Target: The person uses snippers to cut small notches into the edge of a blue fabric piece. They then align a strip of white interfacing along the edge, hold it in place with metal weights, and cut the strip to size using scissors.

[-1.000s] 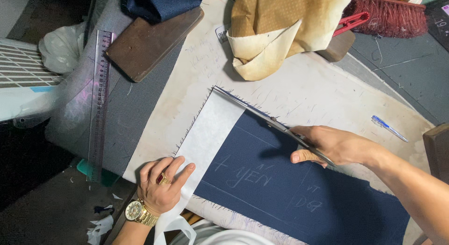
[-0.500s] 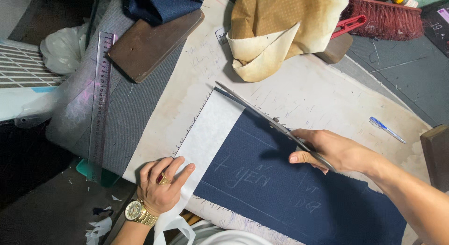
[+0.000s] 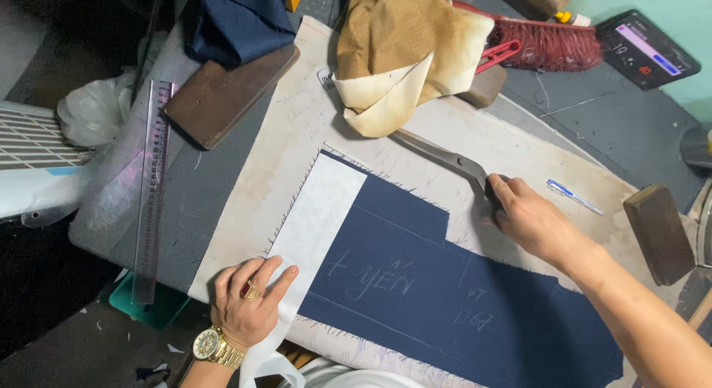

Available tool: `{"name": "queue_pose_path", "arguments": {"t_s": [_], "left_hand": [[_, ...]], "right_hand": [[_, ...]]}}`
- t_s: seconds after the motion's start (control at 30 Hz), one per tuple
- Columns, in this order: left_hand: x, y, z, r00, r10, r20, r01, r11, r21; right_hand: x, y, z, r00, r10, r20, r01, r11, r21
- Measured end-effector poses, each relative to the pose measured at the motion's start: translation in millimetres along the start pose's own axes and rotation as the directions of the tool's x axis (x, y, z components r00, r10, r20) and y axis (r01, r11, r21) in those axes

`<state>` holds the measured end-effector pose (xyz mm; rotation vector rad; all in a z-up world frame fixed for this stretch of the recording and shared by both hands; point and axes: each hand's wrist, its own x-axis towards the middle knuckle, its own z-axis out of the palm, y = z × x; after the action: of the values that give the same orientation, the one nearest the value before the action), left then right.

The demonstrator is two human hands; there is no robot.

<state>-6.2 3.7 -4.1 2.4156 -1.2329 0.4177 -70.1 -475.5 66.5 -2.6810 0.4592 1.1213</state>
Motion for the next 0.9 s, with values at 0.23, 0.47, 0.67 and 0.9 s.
{"name": "queue_pose_path", "arguments": {"t_s": [0.23,0.47,0.67,0.9], "left_hand": [[-1,2,-2,1.000,-0.011,-0.015,0.011,1.000,-0.004],[-10,2,-3,1.000,-0.023,-0.014,0.024,1.000,0.005],[-31,-9,14,0.937,-0.035,0.348,0.045,0.999,-0.022],[-45,-16,6,0.842,0.072,0.534,-0.081,0.997,-0.006]], "right_hand": [[16,-91,12,0.764,-0.308,-0.567,0.433,0.897,0.096],[106,-201,35,0.674,-0.322,-0.665,0.440,0.898,0.011],[11,-378,37,0.504,-0.601,-0.620,0.794,0.605,0.058],[-51,-465,121,0.962,0.100,-0.253,-0.080,0.993,0.087]]}}
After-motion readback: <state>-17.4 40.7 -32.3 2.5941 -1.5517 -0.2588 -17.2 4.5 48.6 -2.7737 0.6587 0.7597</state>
